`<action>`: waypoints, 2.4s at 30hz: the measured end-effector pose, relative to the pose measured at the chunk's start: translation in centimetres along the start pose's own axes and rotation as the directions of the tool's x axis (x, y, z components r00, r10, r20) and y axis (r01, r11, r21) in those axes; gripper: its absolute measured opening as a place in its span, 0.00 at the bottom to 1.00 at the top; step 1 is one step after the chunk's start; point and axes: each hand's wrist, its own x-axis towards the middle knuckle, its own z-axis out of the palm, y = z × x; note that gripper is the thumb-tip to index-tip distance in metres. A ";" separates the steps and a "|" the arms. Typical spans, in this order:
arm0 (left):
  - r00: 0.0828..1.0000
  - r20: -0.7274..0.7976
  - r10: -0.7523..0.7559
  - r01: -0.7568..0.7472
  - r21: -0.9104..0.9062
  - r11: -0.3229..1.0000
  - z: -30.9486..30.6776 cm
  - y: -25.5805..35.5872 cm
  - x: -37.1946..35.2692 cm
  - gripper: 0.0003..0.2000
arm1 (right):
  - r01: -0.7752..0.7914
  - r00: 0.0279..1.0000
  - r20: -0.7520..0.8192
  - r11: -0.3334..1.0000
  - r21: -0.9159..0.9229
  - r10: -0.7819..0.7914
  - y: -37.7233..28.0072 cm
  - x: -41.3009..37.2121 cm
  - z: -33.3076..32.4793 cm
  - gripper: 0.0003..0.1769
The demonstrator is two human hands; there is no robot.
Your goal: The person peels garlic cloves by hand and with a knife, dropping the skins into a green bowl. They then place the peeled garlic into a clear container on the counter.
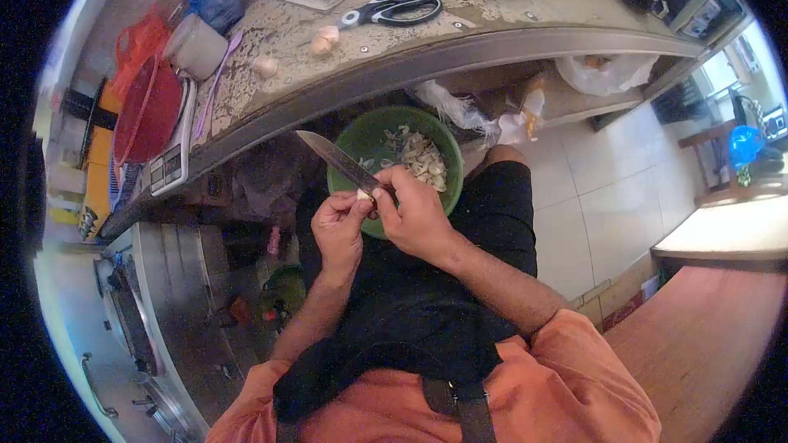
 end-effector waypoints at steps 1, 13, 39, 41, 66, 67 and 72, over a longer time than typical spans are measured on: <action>1.000 -0.010 -0.004 0.004 -0.009 1.000 0.1 0.2 0.0 0.04 | -0.004 1.000 -0.007 1.000 -0.006 0.004 -0.2 0.1 0.0 0.10; 0.985 -0.008 -0.170 0.166 -0.165 0.972 0.6 -0.6 0.3 0.09 | -0.214 0.973 0.011 0.884 0.415 0.231 2.1 0.3 0.6 0.07; 0.987 -0.015 -0.161 0.156 -0.178 0.971 0.0 -1.1 -0.1 0.14 | -0.014 0.997 0.072 0.999 -0.042 0.017 -0.5 0.5 -1.4 0.08; 0.992 -0.028 -0.120 0.116 -0.130 0.985 0.5 -0.6 -0.3 0.13 | -0.020 0.998 0.055 0.994 -0.107 0.026 -1.0 0.6 -1.6 0.08; 0.995 0.063 -0.082 0.084 -0.027 0.996 0.4 0.5 -0.2 0.14 | -0.113 0.993 -0.013 0.986 0.122 0.115 0.8 0.6 -0.4 0.07; 0.993 0.070 -0.098 0.099 -0.023 0.995 0.4 0.6 -0.1 0.14 | -0.158 0.987 -0.008 0.962 0.223 0.164 1.7 0.6 -0.2 0.07; 0.972 0.067 -0.227 0.235 -0.151 0.960 0.1 0.5 0.2 0.15 | -0.325 0.943 0.117 0.796 0.512 0.310 2.3 0.9 -0.6 0.06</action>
